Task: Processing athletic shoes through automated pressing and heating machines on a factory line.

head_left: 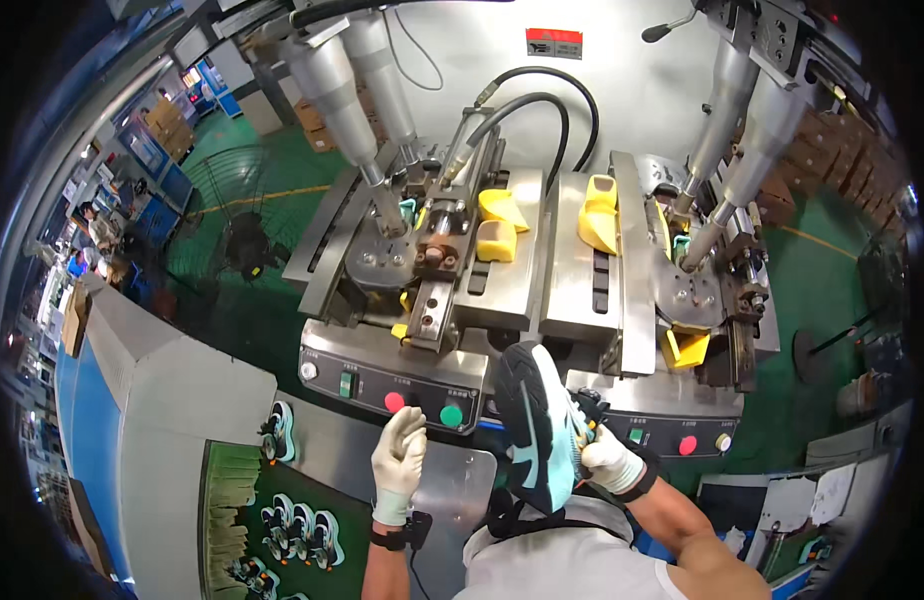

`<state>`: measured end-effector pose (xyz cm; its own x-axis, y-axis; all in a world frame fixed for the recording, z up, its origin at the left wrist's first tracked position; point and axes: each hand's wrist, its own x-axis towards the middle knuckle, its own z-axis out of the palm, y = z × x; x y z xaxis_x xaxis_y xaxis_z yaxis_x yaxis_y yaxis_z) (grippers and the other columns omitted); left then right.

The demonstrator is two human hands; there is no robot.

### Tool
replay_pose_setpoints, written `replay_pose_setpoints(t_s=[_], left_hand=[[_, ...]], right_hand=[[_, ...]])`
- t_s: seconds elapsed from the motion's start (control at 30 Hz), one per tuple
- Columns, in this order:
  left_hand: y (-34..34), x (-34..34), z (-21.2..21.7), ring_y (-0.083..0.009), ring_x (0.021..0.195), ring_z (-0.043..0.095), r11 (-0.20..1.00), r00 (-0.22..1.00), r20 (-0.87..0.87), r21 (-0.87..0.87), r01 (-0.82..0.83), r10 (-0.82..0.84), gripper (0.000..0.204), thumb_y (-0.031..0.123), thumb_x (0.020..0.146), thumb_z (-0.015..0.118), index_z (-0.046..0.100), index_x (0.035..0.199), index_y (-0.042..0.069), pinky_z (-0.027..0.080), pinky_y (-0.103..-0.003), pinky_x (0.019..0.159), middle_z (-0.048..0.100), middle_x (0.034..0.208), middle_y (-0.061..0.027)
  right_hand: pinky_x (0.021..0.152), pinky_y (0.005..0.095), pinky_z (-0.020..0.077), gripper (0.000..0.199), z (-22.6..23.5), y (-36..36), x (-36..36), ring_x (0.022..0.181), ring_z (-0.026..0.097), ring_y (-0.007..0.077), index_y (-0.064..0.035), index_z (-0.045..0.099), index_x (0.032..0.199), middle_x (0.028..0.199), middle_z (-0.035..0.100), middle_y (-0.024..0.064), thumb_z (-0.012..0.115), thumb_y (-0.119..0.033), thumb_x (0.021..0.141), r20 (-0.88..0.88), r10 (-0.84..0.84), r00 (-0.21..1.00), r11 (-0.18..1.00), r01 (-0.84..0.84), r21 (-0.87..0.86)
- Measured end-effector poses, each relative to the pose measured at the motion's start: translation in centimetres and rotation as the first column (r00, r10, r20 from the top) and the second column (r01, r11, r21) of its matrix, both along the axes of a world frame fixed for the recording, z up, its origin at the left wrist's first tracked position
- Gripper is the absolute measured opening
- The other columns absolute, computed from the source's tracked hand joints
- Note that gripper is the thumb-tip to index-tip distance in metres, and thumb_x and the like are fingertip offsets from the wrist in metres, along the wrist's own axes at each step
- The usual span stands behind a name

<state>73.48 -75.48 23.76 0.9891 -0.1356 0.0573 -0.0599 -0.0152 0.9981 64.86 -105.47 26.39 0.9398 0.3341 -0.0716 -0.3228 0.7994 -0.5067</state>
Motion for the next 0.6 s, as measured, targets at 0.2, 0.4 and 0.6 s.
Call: replay_pose_setpoints(t_s=[0.2, 0.4, 0.6], left_hand=[[-2.7, 1.8, 0.8, -0.0290, 0.121, 0.062, 0.999, 0.999, -0.044, 0.030, 0.034, -0.033, 0.046, 0.006, 0.099, 0.059, 0.047, 0.141, -0.006, 0.052, -0.038, 0.102, 0.060, 0.134, -0.0209], [-0.7, 1.1, -0.7, -0.0271, 0.121, 0.062, 0.998, 0.998, -0.055, 0.053, 0.044, -0.042, 0.046, 0.005, 0.099, 0.058, 0.046, 0.142, -0.006, 0.052, -0.036, 0.102, 0.058, 0.135, -0.0200], [1.8, -1.2, -2.2, -0.0260, 0.121, 0.061, 1.000, 0.989, -0.145, 0.029, -0.008, 0.012, 0.045, 0.002, 0.099, 0.057, 0.046, 0.142, -0.006, 0.052, -0.034, 0.101, 0.058, 0.136, -0.0192]], right_hand=[[0.106, 0.0444, 0.0495, 0.086, 1.5, -1.3, 1.8, 0.122, 0.061, 0.0329, -0.0007, 0.043, 0.147, 0.134, 0.061, 0.0215, 0.085, -0.022, 0.075, -0.045, -0.159, 0.986, 0.985, 0.161, 0.056], [0.104, 0.0452, 0.0503, 0.084, 2.1, 0.3, 2.0, 0.120, 0.062, 0.0326, 0.0013, 0.044, 0.145, 0.135, 0.059, 0.0222, 0.084, -0.027, 0.078, -0.039, -0.128, 0.991, 0.992, 0.129, 0.008], [0.104, 0.0443, 0.0511, 0.081, 1.7, 2.9, 1.8, 0.119, 0.063, 0.0307, 0.0037, 0.046, 0.143, 0.132, 0.061, 0.0215, 0.083, -0.031, 0.080, -0.032, -0.137, 0.990, 0.990, 0.138, 0.020]])
